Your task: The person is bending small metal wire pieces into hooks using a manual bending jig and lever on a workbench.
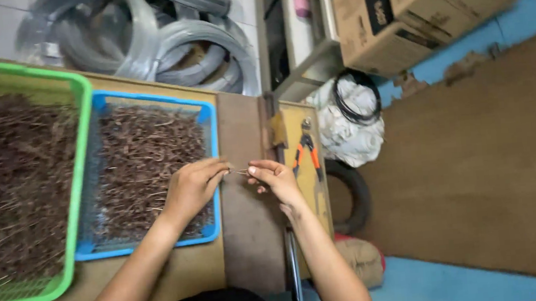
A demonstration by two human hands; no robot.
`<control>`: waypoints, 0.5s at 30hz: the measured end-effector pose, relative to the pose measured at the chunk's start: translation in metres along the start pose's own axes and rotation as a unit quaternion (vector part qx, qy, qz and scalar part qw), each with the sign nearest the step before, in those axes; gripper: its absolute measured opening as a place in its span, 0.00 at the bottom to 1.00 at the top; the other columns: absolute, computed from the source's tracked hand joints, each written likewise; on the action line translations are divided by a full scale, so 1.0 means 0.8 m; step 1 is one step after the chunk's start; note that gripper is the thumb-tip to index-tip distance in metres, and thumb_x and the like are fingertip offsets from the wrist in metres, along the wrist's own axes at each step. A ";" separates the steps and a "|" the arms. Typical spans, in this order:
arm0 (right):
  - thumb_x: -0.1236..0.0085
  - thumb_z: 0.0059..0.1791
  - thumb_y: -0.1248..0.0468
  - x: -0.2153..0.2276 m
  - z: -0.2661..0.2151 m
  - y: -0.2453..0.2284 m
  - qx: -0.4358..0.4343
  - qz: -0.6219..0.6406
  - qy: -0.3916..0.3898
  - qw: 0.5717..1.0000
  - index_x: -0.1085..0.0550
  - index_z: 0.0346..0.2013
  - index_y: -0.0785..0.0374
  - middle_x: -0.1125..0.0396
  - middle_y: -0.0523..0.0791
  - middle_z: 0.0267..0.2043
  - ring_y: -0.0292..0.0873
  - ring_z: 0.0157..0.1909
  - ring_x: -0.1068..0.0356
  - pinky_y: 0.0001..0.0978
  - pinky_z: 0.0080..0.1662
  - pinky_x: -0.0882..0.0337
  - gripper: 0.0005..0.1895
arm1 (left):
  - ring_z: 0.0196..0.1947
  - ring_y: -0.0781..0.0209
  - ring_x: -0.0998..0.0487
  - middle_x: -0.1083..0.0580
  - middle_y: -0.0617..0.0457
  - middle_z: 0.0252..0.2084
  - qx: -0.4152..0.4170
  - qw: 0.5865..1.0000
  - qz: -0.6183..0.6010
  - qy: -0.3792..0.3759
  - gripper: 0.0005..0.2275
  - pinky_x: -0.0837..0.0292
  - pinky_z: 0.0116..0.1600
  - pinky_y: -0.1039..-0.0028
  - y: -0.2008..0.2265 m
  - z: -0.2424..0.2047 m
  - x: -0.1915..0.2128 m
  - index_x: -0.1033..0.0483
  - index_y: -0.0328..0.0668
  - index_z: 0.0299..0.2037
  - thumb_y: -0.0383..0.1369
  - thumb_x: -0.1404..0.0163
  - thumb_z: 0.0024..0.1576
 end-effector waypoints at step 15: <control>0.29 0.41 0.47 0.105 -0.088 0.018 0.016 -0.488 0.143 0.861 0.19 0.30 0.64 0.25 0.55 0.39 0.64 0.47 0.26 0.52 0.46 0.26 0.22 | 0.62 0.38 0.28 0.30 0.40 0.66 -0.032 0.998 0.020 0.047 0.02 0.28 0.61 0.57 -0.015 0.061 -0.116 0.16 0.36 0.34 0.24 0.38 0.52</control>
Point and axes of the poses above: each hand's wrist, its own z-axis towards the middle knuckle, its own x-axis out of the back of the hand, y = z × x, the point moved 6 cm from there along z, towards the middle knuckle
